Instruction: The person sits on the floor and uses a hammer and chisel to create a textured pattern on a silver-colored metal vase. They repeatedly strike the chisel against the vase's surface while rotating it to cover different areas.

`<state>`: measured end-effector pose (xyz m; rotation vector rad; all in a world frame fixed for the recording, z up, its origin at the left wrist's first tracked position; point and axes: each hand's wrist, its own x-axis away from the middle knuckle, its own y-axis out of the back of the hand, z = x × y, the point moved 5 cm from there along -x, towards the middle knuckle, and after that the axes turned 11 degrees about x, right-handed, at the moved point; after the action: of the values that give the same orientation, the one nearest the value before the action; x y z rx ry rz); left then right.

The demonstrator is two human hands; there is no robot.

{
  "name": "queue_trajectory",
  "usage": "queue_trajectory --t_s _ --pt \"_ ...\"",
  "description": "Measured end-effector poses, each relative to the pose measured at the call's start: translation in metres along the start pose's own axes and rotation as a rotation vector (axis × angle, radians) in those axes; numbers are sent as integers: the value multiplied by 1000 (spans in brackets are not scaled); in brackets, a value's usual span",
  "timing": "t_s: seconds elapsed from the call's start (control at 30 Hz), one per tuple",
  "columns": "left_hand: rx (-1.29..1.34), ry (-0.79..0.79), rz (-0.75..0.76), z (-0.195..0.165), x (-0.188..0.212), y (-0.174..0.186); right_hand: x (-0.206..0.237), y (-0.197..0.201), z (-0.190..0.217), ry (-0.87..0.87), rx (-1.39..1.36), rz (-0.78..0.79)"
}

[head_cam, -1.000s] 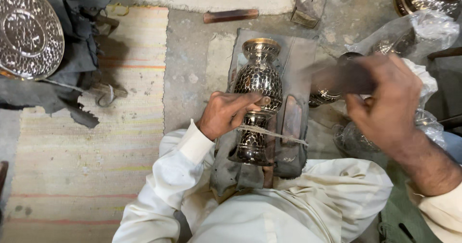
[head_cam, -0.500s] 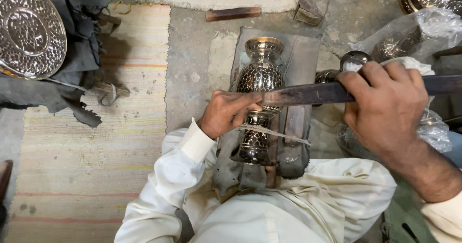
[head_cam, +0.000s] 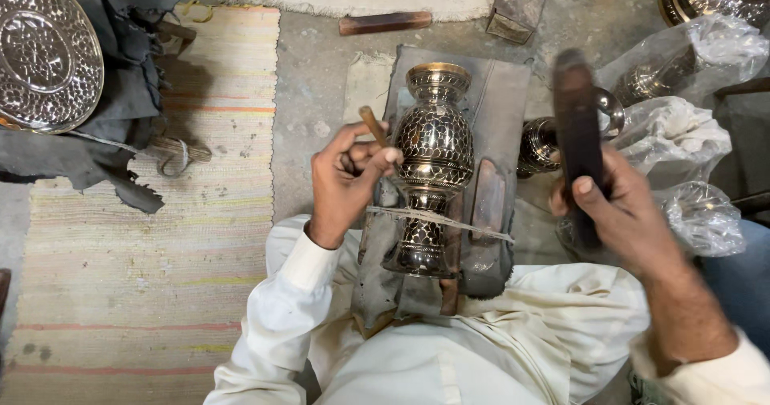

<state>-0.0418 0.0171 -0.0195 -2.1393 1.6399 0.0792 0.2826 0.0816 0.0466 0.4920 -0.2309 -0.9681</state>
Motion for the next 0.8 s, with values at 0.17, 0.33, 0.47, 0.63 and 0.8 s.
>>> queue_trajectory --t_s 0.17,0.33,0.47,0.63,0.8 --pt "-281 -52 78 -11 0 -19 22 -39 -67 -505 -336 106" --pt "-474 -14 157 -11 -6 -42 13 -33 -68 -471 -133 99" --pt "-444 -270 227 -26 -5 -52 1 -19 -30 -67 345 11" --pt "-495 -270 215 -27 -5 -54 -15 8 29 27 552 -293" --pt "-513 -301 261 -29 -5 -58 -28 14 83 255 1223 -187"
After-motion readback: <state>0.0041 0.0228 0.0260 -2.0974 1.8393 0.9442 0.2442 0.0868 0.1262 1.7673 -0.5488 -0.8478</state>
